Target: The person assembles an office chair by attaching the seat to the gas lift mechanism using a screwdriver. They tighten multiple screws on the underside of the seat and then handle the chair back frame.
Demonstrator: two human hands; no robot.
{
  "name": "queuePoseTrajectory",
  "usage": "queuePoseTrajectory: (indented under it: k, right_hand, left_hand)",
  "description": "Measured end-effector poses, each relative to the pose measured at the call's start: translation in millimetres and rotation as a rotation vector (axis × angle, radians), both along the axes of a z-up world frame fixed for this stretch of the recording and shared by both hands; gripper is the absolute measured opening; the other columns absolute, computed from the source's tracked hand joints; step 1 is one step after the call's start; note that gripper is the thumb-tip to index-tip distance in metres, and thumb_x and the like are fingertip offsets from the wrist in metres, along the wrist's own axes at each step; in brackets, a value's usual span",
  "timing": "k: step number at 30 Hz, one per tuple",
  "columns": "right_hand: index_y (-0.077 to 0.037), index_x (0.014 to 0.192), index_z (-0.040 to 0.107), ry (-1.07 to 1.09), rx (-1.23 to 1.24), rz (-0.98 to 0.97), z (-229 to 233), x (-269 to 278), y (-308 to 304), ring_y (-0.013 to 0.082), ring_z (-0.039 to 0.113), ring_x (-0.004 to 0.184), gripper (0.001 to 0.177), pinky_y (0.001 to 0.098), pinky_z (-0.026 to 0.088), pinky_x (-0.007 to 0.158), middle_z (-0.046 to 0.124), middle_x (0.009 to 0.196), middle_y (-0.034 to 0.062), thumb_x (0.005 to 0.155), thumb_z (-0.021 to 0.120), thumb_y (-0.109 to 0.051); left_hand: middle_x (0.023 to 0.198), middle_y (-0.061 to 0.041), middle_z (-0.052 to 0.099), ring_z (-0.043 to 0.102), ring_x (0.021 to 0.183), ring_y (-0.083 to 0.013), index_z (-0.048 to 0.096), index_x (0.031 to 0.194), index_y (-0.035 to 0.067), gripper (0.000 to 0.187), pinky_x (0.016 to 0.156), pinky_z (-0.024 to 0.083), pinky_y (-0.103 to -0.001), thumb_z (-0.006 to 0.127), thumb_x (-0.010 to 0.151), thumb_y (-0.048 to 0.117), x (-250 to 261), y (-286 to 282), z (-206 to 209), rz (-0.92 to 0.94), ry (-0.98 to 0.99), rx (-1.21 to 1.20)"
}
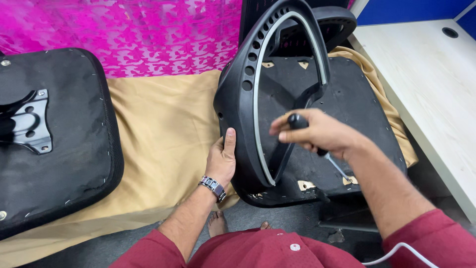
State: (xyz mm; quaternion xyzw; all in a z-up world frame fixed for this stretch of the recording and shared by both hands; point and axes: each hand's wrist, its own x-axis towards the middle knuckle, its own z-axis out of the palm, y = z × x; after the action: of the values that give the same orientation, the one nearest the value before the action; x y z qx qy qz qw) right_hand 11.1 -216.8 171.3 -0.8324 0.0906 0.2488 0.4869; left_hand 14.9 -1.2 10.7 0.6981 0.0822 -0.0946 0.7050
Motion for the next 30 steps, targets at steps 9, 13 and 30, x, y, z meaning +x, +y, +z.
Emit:
queuePoseTrajectory:
  k: [9, 13, 30]
  right_hand:
    - [-0.008, 0.118, 0.075, 0.117, 0.122, 0.198, -45.8, -36.0, 11.1, 0.0038, 0.055, 0.058, 0.041, 0.022, 0.042, 0.049, 0.076, 0.092, 0.0007, 0.078, 0.082, -0.013]
    - [-0.008, 0.11, 0.075, 0.114, 0.064, 0.151, -51.1, -40.2, 14.4, 0.0085, 0.048, 0.054, 0.033, 0.0249, 0.037, 0.048, 0.066, 0.079, 0.0001, 0.079, 0.082, -0.015]
    - [-0.006, 0.107, 0.076, -0.16, 0.025, 0.204, -56.3, -45.2, 22.3, 0.0103, 0.067, 0.082, 0.027, 0.0283, 0.054, 0.079, 0.075, 0.087, 0.0018, 0.084, 0.077, -0.019]
  left_hand:
    - [0.097, -0.007, 0.077, 0.065, 0.092, -0.0136, 0.075, 0.105, 0.001, 0.082, 0.089, 0.05, -0.03, 0.047, 0.088, 0.076, 3.2, 1.3, -4.9, 0.006, -0.025, 0.024]
    - [0.101, -0.009, 0.078, 0.066, 0.095, -0.0153, 0.075, 0.107, 0.001, 0.083, 0.091, 0.051, -0.031, 0.047, 0.087, 0.077, 2.0, 0.7, -1.0, 0.01, -0.017, 0.026]
    - [0.115, -0.014, 0.077, 0.071, 0.112, -0.0222, 0.07, 0.123, 0.0, 0.089, 0.1, 0.05, -0.034, 0.04, 0.09, 0.076, 5.0, 0.4, -15.0, 0.117, 0.095, 0.056]
